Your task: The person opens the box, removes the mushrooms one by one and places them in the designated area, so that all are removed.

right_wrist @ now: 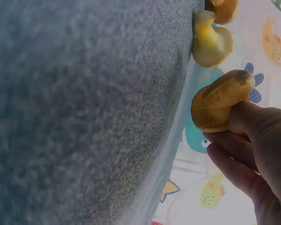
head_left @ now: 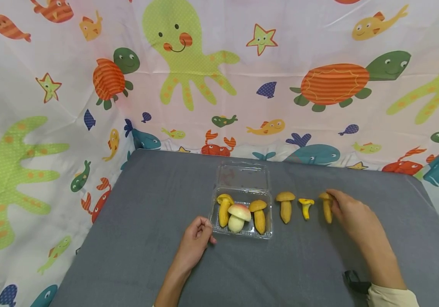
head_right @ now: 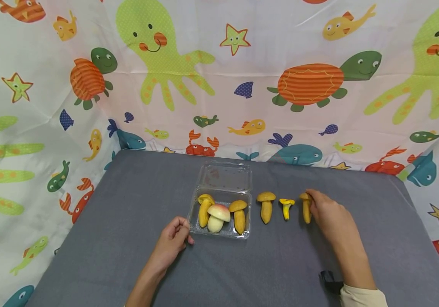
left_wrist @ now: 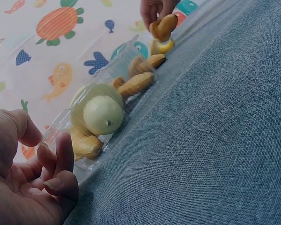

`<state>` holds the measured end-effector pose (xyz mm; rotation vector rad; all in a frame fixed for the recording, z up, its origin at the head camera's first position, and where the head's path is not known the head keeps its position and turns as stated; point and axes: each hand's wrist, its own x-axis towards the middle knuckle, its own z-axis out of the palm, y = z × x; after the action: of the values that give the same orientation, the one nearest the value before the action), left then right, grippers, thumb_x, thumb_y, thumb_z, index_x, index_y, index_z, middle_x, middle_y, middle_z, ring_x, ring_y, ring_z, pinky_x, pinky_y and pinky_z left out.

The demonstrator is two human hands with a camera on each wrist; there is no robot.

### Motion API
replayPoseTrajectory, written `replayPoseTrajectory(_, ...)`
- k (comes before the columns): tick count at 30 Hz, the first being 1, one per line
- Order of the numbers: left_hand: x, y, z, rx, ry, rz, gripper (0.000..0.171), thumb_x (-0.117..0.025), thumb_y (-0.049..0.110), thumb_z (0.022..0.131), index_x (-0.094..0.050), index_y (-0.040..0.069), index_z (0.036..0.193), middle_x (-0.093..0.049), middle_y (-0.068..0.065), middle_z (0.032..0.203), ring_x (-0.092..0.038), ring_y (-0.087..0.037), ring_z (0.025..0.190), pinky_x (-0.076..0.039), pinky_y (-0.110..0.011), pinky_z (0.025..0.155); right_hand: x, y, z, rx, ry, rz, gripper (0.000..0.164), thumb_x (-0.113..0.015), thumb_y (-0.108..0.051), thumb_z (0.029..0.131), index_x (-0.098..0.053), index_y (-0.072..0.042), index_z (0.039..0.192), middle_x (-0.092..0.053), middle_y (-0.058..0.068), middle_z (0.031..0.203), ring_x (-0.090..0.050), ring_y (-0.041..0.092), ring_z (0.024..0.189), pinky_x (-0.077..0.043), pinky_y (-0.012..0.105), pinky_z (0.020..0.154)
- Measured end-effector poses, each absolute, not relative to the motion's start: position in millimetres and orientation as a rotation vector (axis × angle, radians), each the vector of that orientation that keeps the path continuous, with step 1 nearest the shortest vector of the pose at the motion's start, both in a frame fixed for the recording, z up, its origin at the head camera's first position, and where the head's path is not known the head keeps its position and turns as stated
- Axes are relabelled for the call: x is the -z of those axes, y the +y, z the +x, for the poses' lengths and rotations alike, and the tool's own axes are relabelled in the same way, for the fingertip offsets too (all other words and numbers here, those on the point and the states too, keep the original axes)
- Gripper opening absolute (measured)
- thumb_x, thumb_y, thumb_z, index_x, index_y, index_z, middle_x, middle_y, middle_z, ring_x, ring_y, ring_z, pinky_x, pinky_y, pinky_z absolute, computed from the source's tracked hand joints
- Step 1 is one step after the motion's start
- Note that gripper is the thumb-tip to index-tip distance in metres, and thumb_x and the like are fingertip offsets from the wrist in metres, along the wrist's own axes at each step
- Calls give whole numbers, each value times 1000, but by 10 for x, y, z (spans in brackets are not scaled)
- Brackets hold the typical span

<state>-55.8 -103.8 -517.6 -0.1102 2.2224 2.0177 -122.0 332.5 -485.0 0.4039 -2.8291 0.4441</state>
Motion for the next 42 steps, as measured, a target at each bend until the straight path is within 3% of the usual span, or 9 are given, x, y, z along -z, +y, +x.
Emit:
replayPoseTrajectory(15, 5172, -1040, -551, -2025, 2223, -113, 11, -58, 11, 107, -59, 0, 106, -59, -11, 77, -70, -28, 77, -44, -22, 60, 4873, 3320, -1208, -388, -2893, 407, 41, -75, 0, 94, -62, 4, 133, -71, 29, 118, -71, 48, 97, -55, 66, 79)
replayPoseTrajectory(42, 5187, -1053, -553, -2015, 2226, -100, 9, -57, 11, 107, -60, 2, 106, -59, -14, 77, -70, -33, 79, -45, -23, 62, 4887, 3278, -1200, -384, -3004, 410, 41, -74, -3, 96, -61, -1, 135, -71, 25, 122, -71, 47, 101, -55, 66, 82)
